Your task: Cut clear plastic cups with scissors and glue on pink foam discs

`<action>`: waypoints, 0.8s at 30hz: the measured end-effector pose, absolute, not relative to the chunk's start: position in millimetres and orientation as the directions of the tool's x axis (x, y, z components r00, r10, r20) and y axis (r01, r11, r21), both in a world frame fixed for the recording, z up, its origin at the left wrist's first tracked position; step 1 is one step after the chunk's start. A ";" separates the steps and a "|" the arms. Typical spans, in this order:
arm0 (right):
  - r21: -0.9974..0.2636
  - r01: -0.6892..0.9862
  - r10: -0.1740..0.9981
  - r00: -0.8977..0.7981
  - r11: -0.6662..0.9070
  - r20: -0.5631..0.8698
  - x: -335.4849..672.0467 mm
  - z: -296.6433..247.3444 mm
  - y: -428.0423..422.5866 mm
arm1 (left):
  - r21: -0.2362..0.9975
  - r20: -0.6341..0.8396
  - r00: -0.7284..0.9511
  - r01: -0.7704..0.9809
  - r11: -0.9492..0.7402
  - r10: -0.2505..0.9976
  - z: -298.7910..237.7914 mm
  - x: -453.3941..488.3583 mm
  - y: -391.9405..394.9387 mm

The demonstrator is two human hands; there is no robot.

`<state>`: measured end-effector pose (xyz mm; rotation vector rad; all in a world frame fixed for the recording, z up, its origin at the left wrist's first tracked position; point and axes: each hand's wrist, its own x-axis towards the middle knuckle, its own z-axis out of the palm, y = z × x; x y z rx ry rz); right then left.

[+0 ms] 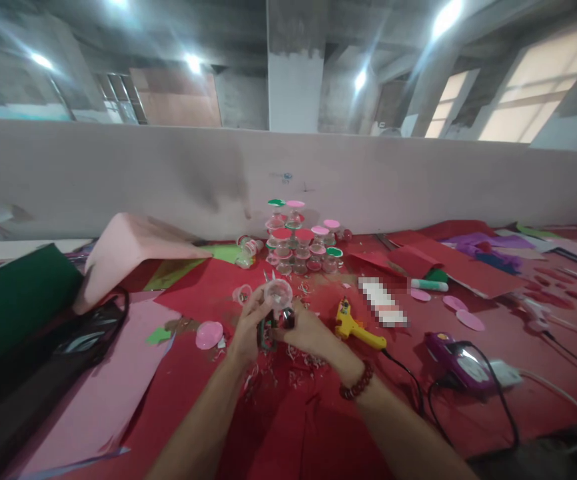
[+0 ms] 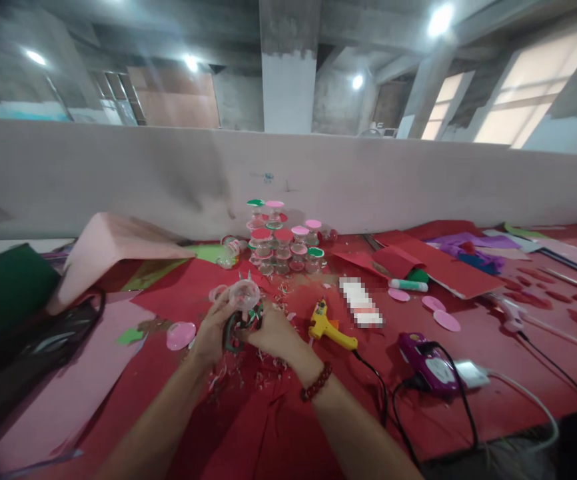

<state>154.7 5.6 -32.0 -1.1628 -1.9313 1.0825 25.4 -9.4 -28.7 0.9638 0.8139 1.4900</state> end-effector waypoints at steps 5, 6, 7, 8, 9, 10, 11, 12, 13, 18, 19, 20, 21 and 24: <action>-0.964 0.204 0.948 -0.301 0.172 0.106 153.1 -64.4 23.7 | 0.829 0.183 -0.054 -0.528 -0.183 0.982 -22.2 26.4 -8.9; -0.950 0.253 0.962 -0.246 0.183 0.119 158.2 -65.0 28.2 | 0.820 0.203 -0.071 -0.533 -0.209 0.977 -21.8 25.2 -8.0; -0.933 0.300 0.971 -0.188 0.199 0.147 164.6 -63.8 32.4 | 0.816 0.213 -0.094 -0.530 -0.230 0.973 -22.0 23.6 -6.8; -0.916 0.338 0.975 -0.134 0.215 0.179 171.8 -61.1 35.7 | 0.818 0.207 -0.110 -0.526 -0.234 0.972 -22.7 21.7 -5.5; -0.902 0.367 0.973 -0.103 0.229 0.205 179.2 -57.6 37.8 | 0.820 0.189 -0.119 -0.527 -0.223 0.975 -23.7 19.8 -4.1; -0.879 0.405 0.968 -0.092 0.252 0.236 185.9 -54.0 38.5 | 0.819 0.165 -0.124 -0.535 -0.206 0.978 -25.0 18.0 -2.7; -0.840 0.461 0.957 -0.095 0.287 0.275 191.5 -50.7 37.8 | 0.815 0.141 -0.126 -0.549 -0.188 0.982 -26.2 16.3 -1.4; -0.787 0.523 0.939 -0.088 0.327 0.332 195.8 -48.2 36.0 | 0.808 0.125 -0.132 -0.562 -0.178 0.983 -27.3 15.0 -0.3; -0.719 0.587 0.912 -0.087 0.372 0.401 198.7 -46.5 33.5 | 0.802 0.112 -0.147 -0.571 -0.177 0.983 -28.0 14.1 0.5; -0.455 0.740 0.782 -0.151 0.495 0.605 201.4 -45.6 23.1 | 0.804 0.070 -0.286 -0.551 -0.224 0.956 -24.3 12.4 1.5; -0.417 0.758 0.764 -0.162 0.502 0.625 201.6 -45.8 22.4 | 0.807 0.056 -0.305 -0.547 -0.223 0.951 -22.7 12.5 1.2; -0.373 0.777 0.744 -0.178 0.508 0.644 202.0 -45.7 21.9 | 0.810 0.043 -0.321 -0.543 -0.221 0.946 -21.3 12.7 0.9; -0.326 0.794 0.727 -0.200 0.513 0.656 202.4 -45.4 21.5 | 0.815 0.032 -0.333 -0.538 -0.218 0.943 -20.1 13.1 0.7; -0.218 0.832 0.723 -0.278 0.510 0.632 203.3 -42.6 19.1 | 0.832 0.028 -0.340 -0.513 -0.211 0.940 -18.9 14.8 0.0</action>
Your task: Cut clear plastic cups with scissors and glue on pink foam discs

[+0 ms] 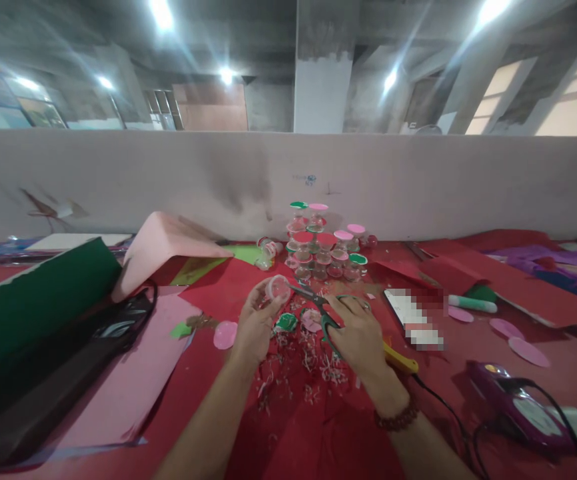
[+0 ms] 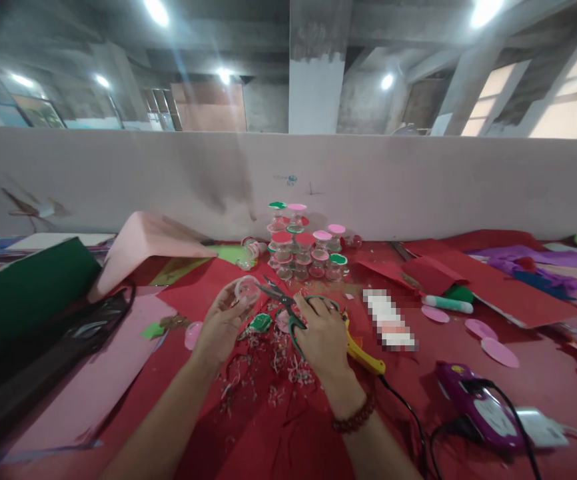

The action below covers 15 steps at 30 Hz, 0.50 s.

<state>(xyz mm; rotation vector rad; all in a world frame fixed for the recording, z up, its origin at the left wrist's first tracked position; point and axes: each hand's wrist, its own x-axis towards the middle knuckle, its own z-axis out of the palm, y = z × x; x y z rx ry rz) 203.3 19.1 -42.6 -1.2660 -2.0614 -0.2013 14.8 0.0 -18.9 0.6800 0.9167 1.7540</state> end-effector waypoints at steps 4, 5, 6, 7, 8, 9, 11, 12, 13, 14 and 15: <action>-0.186 0.868 0.789 -0.304 0.460 0.533 202.6 -36.7 14.1 | 0.846 0.049 -0.343 -0.485 -0.222 0.938 -21.8 17.6 -0.4; -0.191 0.873 0.803 -0.301 0.449 0.514 202.3 -35.6 13.1 | 0.847 0.053 -0.341 -0.482 -0.223 0.938 -22.9 18.0 -0.4; -0.197 0.876 0.815 -0.298 0.440 0.496 202.1 -34.8 12.4 | 0.849 0.055 -0.336 -0.480 -0.221 0.940 -23.8 18.2 -0.3; -0.206 0.877 0.825 -0.295 0.434 0.482 201.9 -34.4 11.9 | 0.849 0.055 -0.331 -0.482 -0.218 0.942 -24.6 18.4 -0.2; -0.215 0.877 0.833 -0.292 0.429 0.469 201.7 -34.3 11.6 | 0.847 0.049 -0.330 -0.486 -0.215 0.943 -25.2 18.5 -0.1; -0.227 0.875 0.839 -0.291 0.428 0.459 201.5 -34.4 11.5 | 0.845 0.039 -0.331 -0.492 -0.208 0.943 -25.4 18.5 0.0; -0.256 0.863 0.846 -0.295 0.435 0.443 201.0 -35.3 11.5 | 0.838 0.019 -0.337 -0.509 -0.199 0.941 -24.7 18.7 0.1; -0.271 0.857 0.850 -0.297 0.438 0.436 200.7 -35.9 11.7 | 0.833 0.010 -0.339 -0.517 -0.195 0.941 -24.0 18.9 0.0; -0.284 0.852 0.853 -0.298 0.440 0.428 200.3 -36.4 11.9 | 0.831 0.003 -0.342 -0.522 -0.193 0.940 -23.1 19.0 0.0; -0.294 0.849 0.857 -0.297 0.439 0.422 200.0 -36.8 12.1 | 0.830 0.000 -0.342 -0.525 -0.191 0.940 -22.3 19.1 -0.1; -0.300 0.848 0.860 -0.295 0.436 0.416 199.6 -37.0 12.3 | 0.828 0.000 -0.343 -0.526 -0.192 0.939 -21.7 19.1 -0.1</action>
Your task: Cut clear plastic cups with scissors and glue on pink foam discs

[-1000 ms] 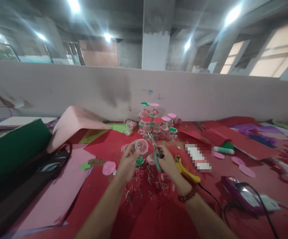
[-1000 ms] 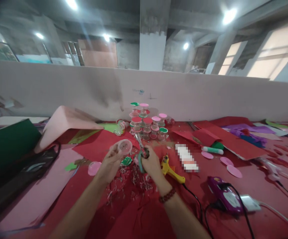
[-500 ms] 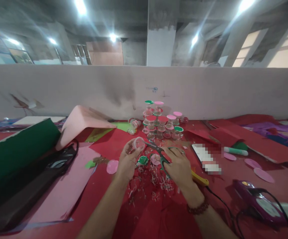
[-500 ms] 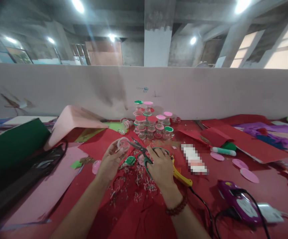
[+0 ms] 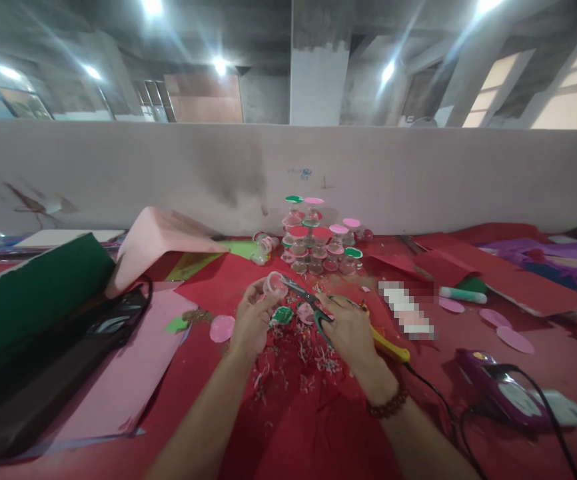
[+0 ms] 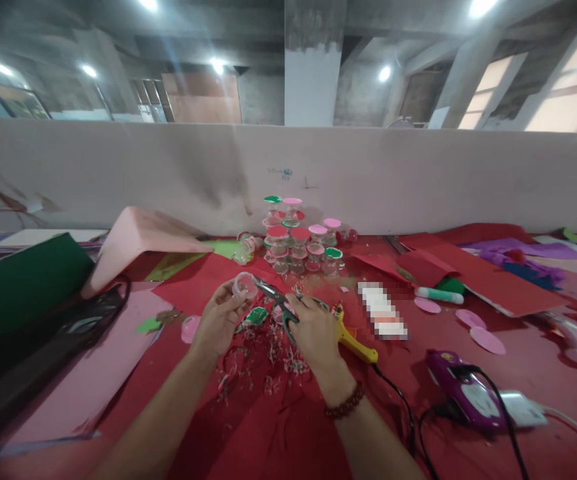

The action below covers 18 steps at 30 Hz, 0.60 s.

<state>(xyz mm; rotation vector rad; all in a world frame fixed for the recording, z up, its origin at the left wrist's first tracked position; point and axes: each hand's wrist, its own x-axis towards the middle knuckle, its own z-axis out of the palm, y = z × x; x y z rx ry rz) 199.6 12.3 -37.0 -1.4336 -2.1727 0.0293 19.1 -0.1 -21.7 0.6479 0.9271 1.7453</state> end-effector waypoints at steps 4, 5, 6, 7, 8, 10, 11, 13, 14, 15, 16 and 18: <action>-0.292 0.859 0.864 -0.282 0.421 0.417 198.0 -36.1 12.2 | 0.826 -0.008 -0.340 -0.533 -0.185 0.941 -21.6 17.8 0.9; -0.282 0.863 0.863 -0.281 0.419 0.420 197.6 -35.3 11.7 | 0.826 -0.009 -0.338 -0.534 -0.183 0.941 -22.1 17.3 1.3; -0.274 0.867 0.862 -0.279 0.415 0.424 197.2 -34.5 11.2 | 0.826 -0.007 -0.337 -0.532 -0.185 0.941 -22.6 16.8 1.7; -0.266 0.872 0.861 -0.275 0.411 0.428 196.8 -33.5 10.5 | 0.826 -0.004 -0.337 -0.531 -0.187 0.941 -23.1 16.3 2.1; -0.259 0.877 0.861 -0.270 0.405 0.431 196.4 -32.4 9.7 | 0.825 0.000 -0.340 -0.531 -0.192 0.940 -23.4 16.0 2.4; -0.250 0.888 0.864 -0.255 0.387 0.434 195.8 -30.3 8.3 | 0.820 0.001 -0.348 -0.536 -0.200 0.937 -23.6 15.9 2.9; -0.246 0.892 0.866 -0.249 0.379 0.434 195.5 -29.3 7.8 | 0.819 -0.005 -0.349 -0.539 -0.197 0.937 -23.5 15.9 3.1; -0.240 0.896 0.868 -0.246 0.373 0.431 194.9 -27.7 7.0 | 0.817 -0.022 -0.347 -0.547 -0.184 0.937 -23.2 16.0 3.4; -0.238 0.897 0.869 -0.246 0.372 0.429 194.7 -27.1 6.7 | 0.816 -0.032 -0.347 -0.551 -0.176 0.937 -23.0 15.9 3.6; -0.235 0.899 0.870 -0.246 0.370 0.427 194.5 -26.7 6.6 | 0.815 -0.042 -0.345 -0.554 -0.167 0.938 -22.9 15.6 3.7; -0.233 0.901 0.871 -0.244 0.367 0.426 194.3 -26.5 6.5 | 0.815 -0.051 -0.345 -0.557 -0.161 0.937 -22.9 15.1 3.8; -0.227 0.906 0.872 -0.238 0.358 0.427 194.3 -26.7 6.5 | 0.817 -0.058 -0.348 -0.555 -0.155 0.936 -22.7 13.9 3.7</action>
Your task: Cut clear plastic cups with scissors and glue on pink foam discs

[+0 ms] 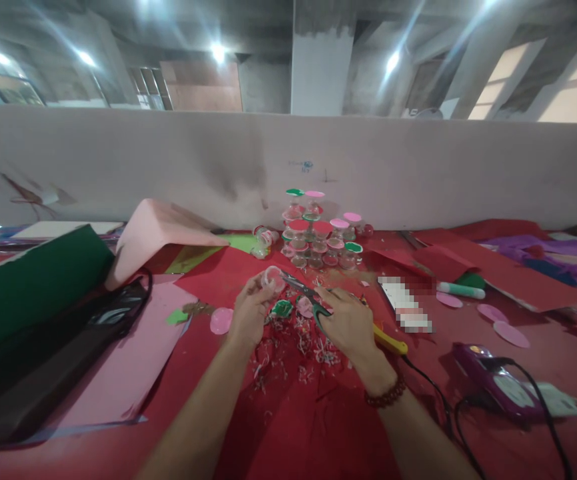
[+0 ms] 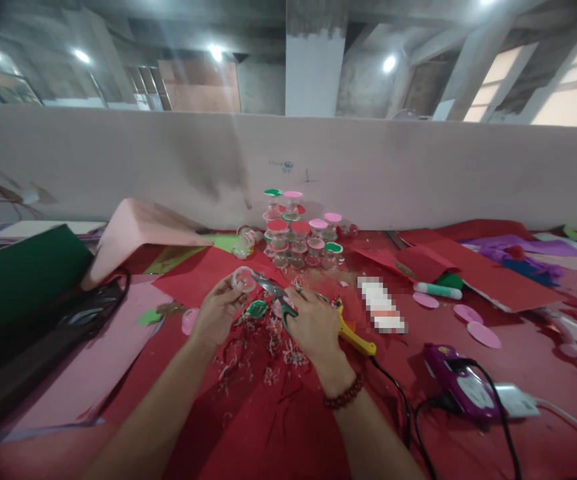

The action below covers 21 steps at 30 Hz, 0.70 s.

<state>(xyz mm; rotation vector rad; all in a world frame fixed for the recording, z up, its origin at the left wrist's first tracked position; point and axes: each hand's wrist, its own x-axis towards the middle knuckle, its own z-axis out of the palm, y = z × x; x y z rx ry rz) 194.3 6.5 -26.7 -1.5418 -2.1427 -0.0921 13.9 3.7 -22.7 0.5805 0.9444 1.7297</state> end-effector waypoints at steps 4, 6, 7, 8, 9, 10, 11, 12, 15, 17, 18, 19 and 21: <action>-0.210 0.894 0.854 -0.274 0.396 0.443 196.0 -28.6 7.0 | 0.824 -0.044 -0.351 -0.542 -0.164 0.936 -22.6 12.1 2.7; -0.201 0.887 0.844 -0.295 0.416 0.447 197.5 -29.8 7.4 | 0.823 -0.039 -0.347 -0.543 -0.167 0.937 -23.3 11.9 2.5; -0.200 0.886 0.843 -0.298 0.419 0.447 198.2 -30.4 7.6 | 0.820 -0.039 -0.343 -0.548 -0.166 0.938 -23.9 11.7 2.7; -0.203 0.885 0.845 -0.298 0.419 0.444 198.7 -30.9 7.8 | 0.815 -0.043 -0.338 -0.556 -0.163 0.940 -24.6 11.5 3.0; -0.209 0.885 0.848 -0.295 0.417 0.441 199.1 -31.2 8.0 | 0.808 -0.048 -0.328 -0.568 -0.156 0.943 -25.3 11.2 3.3; -0.218 0.883 0.851 -0.292 0.415 0.437 199.4 -31.5 8.1 | 0.801 -0.055 -0.319 -0.580 -0.149 0.946 -25.8 10.9 3.6; -0.226 0.881 0.853 -0.291 0.415 0.433 199.5 -31.7 8.1 | 0.796 -0.058 -0.314 -0.587 -0.146 0.948 -26.2 10.7 3.9; -0.233 0.879 0.855 -0.291 0.416 0.429 199.4 -31.7 8.1 | 0.797 -0.056 -0.316 -0.586 -0.148 0.947 -26.3 10.5 4.0; -0.241 0.875 0.858 -0.297 0.421 0.420 199.1 -31.7 7.8 | 0.826 -0.028 -0.353 -0.535 -0.177 0.935 -25.3 10.7 3.4; -0.240 0.876 0.860 -0.297 0.418 0.415 199.0 -31.9 7.8 | 0.837 -0.017 -0.361 -0.515 -0.184 0.933 -24.3 11.2 2.6; -0.240 0.877 0.862 -0.297 0.417 0.412 199.0 -32.2 7.9 | 0.838 -0.020 -0.358 -0.515 -0.180 0.933 -23.9 11.4 2.3; -0.244 0.876 0.864 -0.296 0.416 0.408 199.0 -32.6 8.1 | 0.838 -0.025 -0.354 -0.517 -0.174 0.935 -23.5 11.6 2.0; -0.279 0.864 0.869 -0.291 0.418 0.400 199.2 -33.6 8.8 | 0.836 -0.029 -0.349 -0.522 -0.168 0.937 -22.9 11.8 1.6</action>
